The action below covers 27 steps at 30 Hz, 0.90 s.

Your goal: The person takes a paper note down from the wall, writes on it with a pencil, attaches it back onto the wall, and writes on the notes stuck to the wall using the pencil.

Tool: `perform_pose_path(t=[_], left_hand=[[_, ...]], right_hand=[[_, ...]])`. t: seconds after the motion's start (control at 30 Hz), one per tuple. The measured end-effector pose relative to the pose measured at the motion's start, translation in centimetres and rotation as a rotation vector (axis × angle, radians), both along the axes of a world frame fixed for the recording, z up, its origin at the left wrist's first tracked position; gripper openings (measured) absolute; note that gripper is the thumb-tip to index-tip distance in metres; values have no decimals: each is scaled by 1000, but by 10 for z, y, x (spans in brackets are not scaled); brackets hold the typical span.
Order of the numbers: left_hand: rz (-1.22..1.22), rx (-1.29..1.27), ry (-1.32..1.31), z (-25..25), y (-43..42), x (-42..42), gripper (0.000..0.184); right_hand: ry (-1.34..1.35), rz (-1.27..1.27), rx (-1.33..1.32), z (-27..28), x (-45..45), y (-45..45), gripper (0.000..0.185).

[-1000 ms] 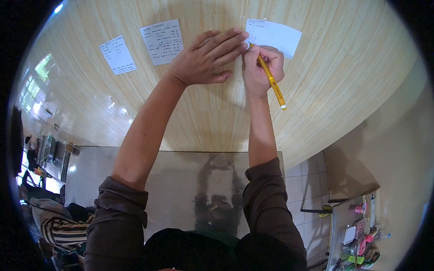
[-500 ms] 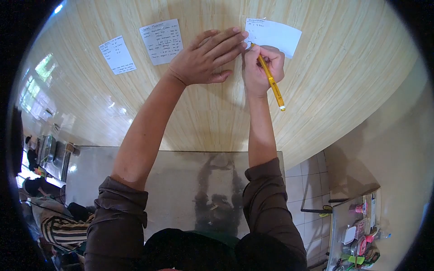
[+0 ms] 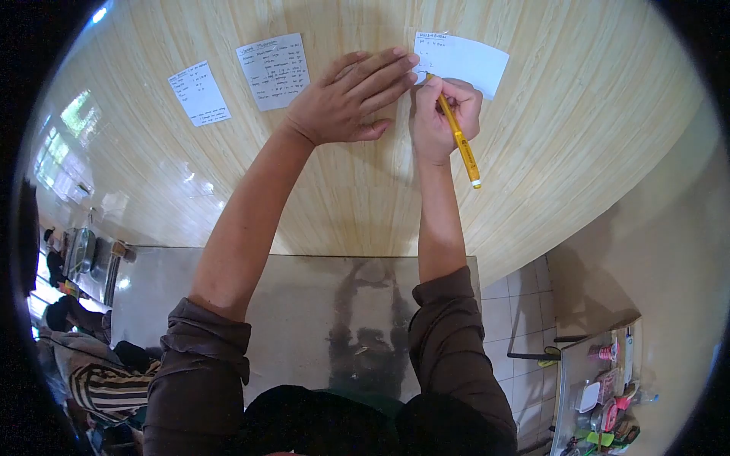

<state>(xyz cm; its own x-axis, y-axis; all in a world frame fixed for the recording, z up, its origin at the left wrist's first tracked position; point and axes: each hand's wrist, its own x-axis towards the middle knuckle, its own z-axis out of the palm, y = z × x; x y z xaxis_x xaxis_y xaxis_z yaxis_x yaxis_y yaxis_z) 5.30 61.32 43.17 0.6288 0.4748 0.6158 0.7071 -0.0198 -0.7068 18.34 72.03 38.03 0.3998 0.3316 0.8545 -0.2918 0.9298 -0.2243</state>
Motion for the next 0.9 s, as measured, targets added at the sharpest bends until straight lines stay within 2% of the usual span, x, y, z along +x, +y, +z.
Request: perform_pose_path(t=[0.2,0.3,0.5,0.6,0.7,0.9], left_hand=[[-10,7,-9,-1,0,-1,69],[-9,1,-20,-1,2,-1,70],[0,-1,-15,-1,0,-1,71],[2,6,-13,-1,0,0,72],[-11,10,-8,-2,1,-2,72],[-3,1,-15,-1,0,-1,71]], right_hand=[[99,134,18,-7,-4,8,16],[37,-12,29,-6,-4,11,16],[100,130,-15,-7,-5,9,14],[44,48,-28,-5,-4,7,14],[142,296,19,2,-4,-6,15],[110,208,31,0,-2,-3,15]])
